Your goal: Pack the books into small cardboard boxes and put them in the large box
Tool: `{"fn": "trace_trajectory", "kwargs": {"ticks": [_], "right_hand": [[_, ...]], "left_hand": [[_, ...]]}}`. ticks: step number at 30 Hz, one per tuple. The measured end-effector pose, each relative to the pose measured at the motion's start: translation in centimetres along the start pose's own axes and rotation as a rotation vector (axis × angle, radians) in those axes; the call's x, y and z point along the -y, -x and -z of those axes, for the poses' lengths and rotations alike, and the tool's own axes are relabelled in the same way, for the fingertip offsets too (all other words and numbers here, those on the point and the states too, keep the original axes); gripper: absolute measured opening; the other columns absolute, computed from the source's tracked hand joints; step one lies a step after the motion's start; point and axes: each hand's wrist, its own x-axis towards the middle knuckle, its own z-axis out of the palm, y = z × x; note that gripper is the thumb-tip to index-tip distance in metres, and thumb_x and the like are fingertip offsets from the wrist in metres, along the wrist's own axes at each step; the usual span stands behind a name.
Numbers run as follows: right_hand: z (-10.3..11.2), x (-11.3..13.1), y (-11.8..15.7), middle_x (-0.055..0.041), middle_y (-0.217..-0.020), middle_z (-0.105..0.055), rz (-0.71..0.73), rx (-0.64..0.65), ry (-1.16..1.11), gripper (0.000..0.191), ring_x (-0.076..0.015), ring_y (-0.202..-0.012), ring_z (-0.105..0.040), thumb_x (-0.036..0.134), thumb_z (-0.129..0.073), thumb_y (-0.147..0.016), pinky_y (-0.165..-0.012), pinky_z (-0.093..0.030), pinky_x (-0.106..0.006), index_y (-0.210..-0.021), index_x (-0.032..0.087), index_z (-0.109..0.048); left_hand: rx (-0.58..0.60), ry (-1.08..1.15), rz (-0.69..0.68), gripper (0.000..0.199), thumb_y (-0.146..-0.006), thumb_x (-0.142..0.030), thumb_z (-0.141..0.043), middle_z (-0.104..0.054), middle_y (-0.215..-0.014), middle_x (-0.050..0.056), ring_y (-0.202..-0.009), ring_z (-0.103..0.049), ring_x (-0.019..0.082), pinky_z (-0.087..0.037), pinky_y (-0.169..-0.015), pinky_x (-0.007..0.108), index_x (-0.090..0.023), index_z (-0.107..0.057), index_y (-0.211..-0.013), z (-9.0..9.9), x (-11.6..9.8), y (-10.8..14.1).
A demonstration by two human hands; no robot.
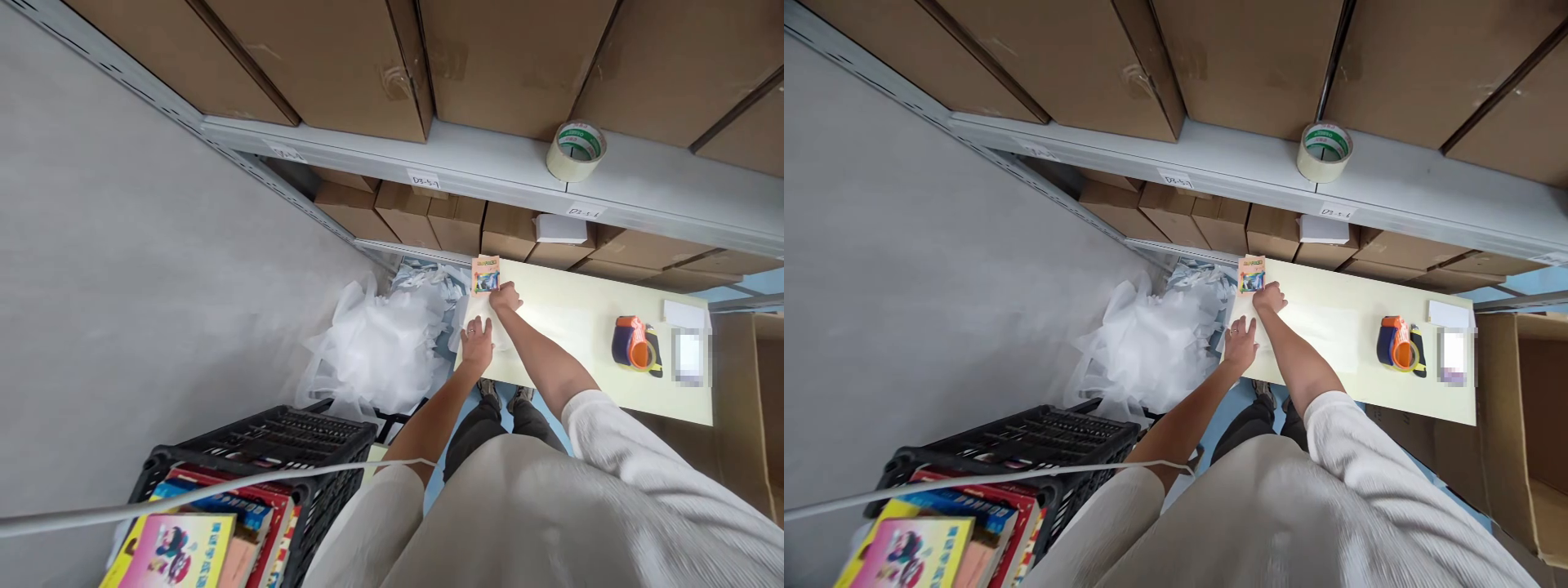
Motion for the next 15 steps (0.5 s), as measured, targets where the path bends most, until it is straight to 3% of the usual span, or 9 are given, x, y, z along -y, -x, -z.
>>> {"fn": "trace_trajectory", "kwargs": {"ticks": [3,7,10,15], "right_hand": [[1.2,0.0,-0.1,-0.0033,-0.093,-0.072,0.098,0.013,-0.176,0.012,-0.0273,-0.101,-0.065,0.031,-0.066,-0.090,-0.105,-0.043,-0.049,-0.094,0.027,-0.056],[4.3,-1.8,0.5,-0.0031,-0.095,-0.072,0.244,0.020,-0.409,0.019,-0.0234,-0.092,-0.065,0.041,-0.066,-0.087,-0.089,-0.051,-0.038,-0.096,0.027,-0.058],[7.5,-5.9,1.9,-0.0033,-0.088,-0.070,0.254,0.018,-0.574,0.031,-0.0223,-0.084,-0.063,0.050,-0.072,-0.081,-0.080,-0.053,-0.036,-0.094,0.026,-0.058],[13.0,-15.5,4.8,0.0013,-0.070,-0.062,0.048,-0.047,-0.684,0.047,-0.0182,-0.068,-0.055,0.060,-0.084,-0.068,-0.064,-0.045,-0.031,-0.085,0.024,-0.059]], "left_hand": [[0.011,0.000,0.005,0.082,-0.100,-0.030,-0.065,-0.029,-0.179,0.019,-0.163,-0.029,0.040,-0.031,-0.130,0.061,-0.025,-0.031,-0.174,-0.3,0.0,-0.3],[0.048,-0.005,0.018,0.083,-0.100,-0.030,-0.061,-0.023,-0.181,0.019,-0.166,-0.024,0.041,-0.028,-0.131,0.062,-0.024,-0.027,-0.176,-0.5,0.0,-0.5],[0.057,-0.017,0.011,0.083,-0.100,-0.030,-0.060,-0.018,-0.183,0.020,-0.168,-0.021,0.040,-0.021,-0.135,0.060,-0.019,-0.026,-0.176,-0.3,-0.1,-0.5],[0.102,-0.043,0.016,0.092,-0.098,-0.038,-0.064,-0.010,-0.184,0.023,-0.170,-0.015,0.042,-0.017,-0.136,0.060,-0.017,-0.020,-0.176,0.4,-0.4,-0.9]]}}
